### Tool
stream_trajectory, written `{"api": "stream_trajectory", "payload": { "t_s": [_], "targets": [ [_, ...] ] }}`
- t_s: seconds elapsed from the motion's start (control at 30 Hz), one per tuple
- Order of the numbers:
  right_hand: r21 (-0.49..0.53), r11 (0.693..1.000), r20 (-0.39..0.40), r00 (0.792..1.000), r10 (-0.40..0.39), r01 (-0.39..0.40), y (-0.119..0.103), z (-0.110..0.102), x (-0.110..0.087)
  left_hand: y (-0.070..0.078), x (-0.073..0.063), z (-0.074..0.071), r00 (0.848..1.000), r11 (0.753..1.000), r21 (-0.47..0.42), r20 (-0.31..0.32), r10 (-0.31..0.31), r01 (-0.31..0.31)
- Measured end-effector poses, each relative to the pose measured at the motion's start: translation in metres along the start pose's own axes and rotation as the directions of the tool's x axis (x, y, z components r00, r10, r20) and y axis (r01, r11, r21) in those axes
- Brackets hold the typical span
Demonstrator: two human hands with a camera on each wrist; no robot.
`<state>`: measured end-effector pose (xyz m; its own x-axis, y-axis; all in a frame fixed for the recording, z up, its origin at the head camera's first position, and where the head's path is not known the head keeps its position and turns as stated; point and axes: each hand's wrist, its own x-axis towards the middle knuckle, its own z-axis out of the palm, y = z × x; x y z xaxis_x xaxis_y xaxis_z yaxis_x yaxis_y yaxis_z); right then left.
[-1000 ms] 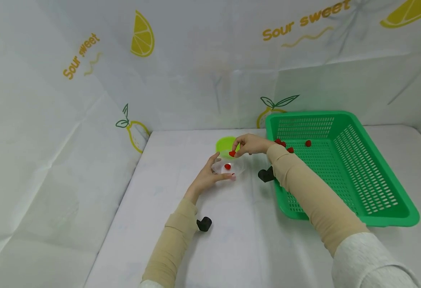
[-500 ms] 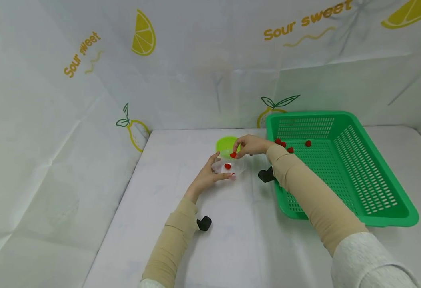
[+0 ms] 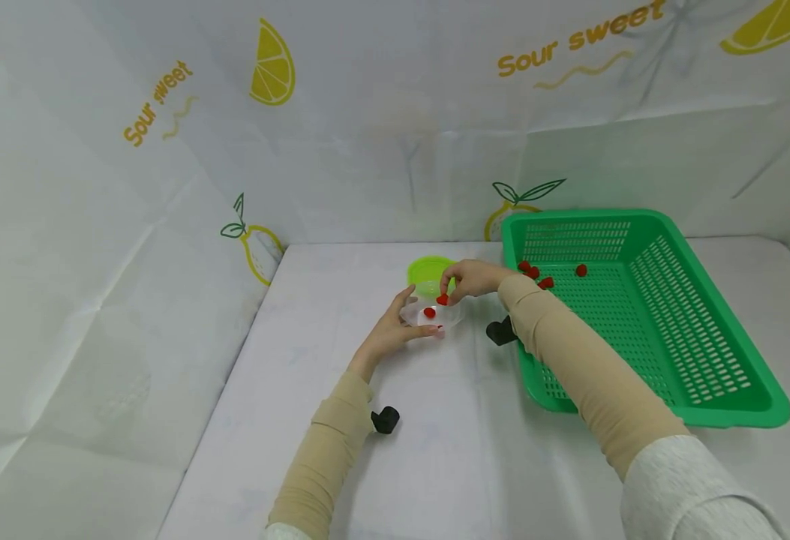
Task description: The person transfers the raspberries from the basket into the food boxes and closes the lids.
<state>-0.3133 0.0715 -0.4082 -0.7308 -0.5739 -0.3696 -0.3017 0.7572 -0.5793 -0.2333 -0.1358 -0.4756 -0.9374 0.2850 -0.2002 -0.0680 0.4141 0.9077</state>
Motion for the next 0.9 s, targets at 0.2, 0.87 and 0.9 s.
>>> {"api": "stream_trajectory", "payload": {
  "t_s": [0.2, 0.87, 0.9],
  "targets": [
    [-0.049, 0.999, -0.012, 1.0, 0.013, -0.014, 0.0007, 0.0025, 0.0026, -0.0007, 0.0009, 0.0003, 1.0, 1.0, 0.013, -0.003, 0.009, -0.009],
    [-0.144, 0.989, -0.011, 1.0, 0.011, -0.013, -0.0025, 0.0057, 0.0039, -0.0001, 0.0031, 0.0005, 1.0, 0.999, 0.032, -0.013, 0.009, -0.008],
    [-0.145, 0.989, -0.008, 1.0, 0.012, -0.013, -0.0024, 0.006, 0.0036, 0.001, 0.0022, 0.0007, 1.0, 1.0, 0.028, -0.011, -0.001, 0.001]
  ]
}}
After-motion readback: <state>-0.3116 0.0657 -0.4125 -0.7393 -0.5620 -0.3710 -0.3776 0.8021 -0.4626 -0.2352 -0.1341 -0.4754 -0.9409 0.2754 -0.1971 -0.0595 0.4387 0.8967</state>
